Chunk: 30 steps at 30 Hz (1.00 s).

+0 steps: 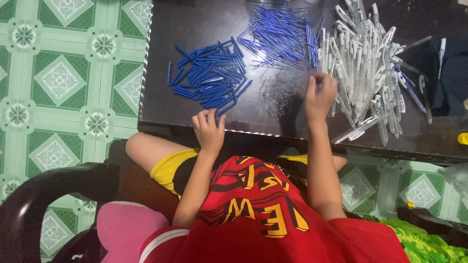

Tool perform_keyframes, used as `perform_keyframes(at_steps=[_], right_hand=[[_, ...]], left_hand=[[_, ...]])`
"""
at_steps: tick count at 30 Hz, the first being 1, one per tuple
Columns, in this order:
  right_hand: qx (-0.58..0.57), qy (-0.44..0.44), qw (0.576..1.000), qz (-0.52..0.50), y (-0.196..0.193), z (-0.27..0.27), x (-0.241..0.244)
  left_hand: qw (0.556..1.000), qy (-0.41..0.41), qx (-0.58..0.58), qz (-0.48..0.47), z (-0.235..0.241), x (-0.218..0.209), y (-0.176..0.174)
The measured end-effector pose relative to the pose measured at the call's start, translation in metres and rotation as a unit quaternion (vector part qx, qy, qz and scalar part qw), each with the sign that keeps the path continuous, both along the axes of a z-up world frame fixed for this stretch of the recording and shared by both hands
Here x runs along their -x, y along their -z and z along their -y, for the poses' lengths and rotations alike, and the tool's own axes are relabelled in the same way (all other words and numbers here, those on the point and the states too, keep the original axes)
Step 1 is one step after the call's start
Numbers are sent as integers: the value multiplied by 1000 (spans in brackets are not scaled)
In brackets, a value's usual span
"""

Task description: The person sits at a table and assembles pens by inserting blue ink cartridges into clear plastic pen barrels. They pick up a barrel and a cartridge, insert the cartridge, and place the assembled pen aside.

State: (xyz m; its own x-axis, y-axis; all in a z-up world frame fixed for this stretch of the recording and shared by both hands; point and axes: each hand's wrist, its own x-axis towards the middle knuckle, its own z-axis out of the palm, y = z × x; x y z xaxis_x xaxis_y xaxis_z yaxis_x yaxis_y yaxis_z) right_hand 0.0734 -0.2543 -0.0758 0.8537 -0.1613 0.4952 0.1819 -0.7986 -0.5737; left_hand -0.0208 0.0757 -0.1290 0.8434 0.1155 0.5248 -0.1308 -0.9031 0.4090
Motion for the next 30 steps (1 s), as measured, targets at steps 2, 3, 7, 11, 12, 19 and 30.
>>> perform_keyframes(at_steps=[2, 3, 7, 11, 12, 19, 30], right_hand=[[-15, -10, 1000, -4, -7, -15, 34], [-30, -25, 999, -8, -10, -23, 50], [-25, -148, 988, -45, -16, -55, 101], [-66, -299, 947, -97, -37, -59, 108], [-65, -294, 948, -108, -36, -55, 107], [232, 181, 942, -162, -5, 54, 46], [229, 164, 959, -28, 35, 95, 56]], left_hand=[[998, 45, 37, 20, 20, 9, -1], [993, 84, 74, 39, 30, 14, -2], [810, 270, 462, -239, 83, 21, -50], [829, 260, 467, -165, 102, 17, -49], [819, 251, 487, -169, 103, 18, -43], [673, 131, 671, -283, 80, 13, -31], [909, 122, 335, -214, 86, -15, -22]])
